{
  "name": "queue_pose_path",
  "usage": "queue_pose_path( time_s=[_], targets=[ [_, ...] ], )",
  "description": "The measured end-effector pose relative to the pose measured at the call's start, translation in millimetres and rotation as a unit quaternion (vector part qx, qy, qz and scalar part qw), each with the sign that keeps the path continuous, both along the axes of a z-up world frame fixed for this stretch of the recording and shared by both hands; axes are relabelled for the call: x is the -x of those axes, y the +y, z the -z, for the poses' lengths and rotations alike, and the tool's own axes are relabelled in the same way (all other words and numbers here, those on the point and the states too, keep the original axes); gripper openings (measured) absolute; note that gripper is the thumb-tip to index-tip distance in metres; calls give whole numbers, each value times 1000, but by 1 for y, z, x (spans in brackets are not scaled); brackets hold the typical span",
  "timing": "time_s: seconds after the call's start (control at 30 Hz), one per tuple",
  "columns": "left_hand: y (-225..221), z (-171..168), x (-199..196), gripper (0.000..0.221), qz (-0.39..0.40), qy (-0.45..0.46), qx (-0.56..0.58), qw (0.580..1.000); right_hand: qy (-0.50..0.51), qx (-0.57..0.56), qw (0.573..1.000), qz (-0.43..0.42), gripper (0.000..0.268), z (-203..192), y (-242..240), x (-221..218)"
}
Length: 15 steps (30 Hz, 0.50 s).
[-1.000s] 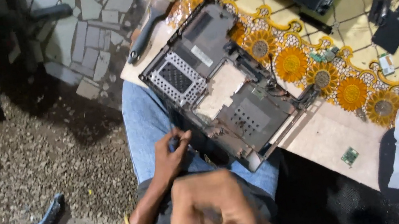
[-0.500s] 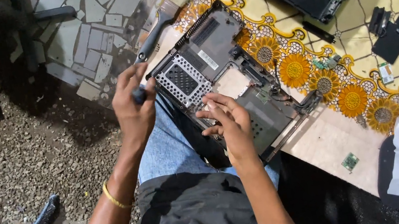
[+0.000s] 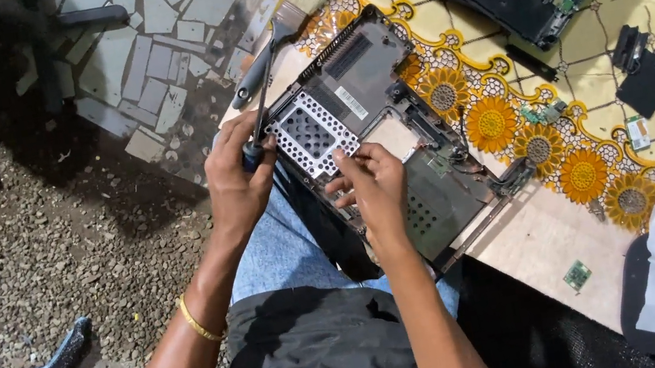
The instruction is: Disassembling a laptop by removing the motherboard and the hard drive caddy using a screwdriver.
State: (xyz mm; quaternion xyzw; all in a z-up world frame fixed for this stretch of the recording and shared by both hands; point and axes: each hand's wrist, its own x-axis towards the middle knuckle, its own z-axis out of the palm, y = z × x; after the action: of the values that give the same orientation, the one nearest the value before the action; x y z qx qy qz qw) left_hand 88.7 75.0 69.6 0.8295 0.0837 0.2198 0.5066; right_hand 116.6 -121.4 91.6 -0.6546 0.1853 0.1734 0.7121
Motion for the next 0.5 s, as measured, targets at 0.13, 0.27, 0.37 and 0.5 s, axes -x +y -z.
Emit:
queue_pose_path(
  time_s=[0.13,0.27,0.37,0.5],
  targets=[
    [1,-1,0,42,7,-1,10,1000,-21,44,998,-28,33,11,-16,-6],
    [3,4,1,37,-4,-3,36,999,-6,-1,1000,-31,29,14,-38,-6],
    [2,3,2,36,-3,-12,42,999,-1,-18,999,-28,29,11,-61,1],
    [-1,2,1,34,-9,-15,49,999,3,-22,1000,9,27,-12,-103,13]
  ],
)
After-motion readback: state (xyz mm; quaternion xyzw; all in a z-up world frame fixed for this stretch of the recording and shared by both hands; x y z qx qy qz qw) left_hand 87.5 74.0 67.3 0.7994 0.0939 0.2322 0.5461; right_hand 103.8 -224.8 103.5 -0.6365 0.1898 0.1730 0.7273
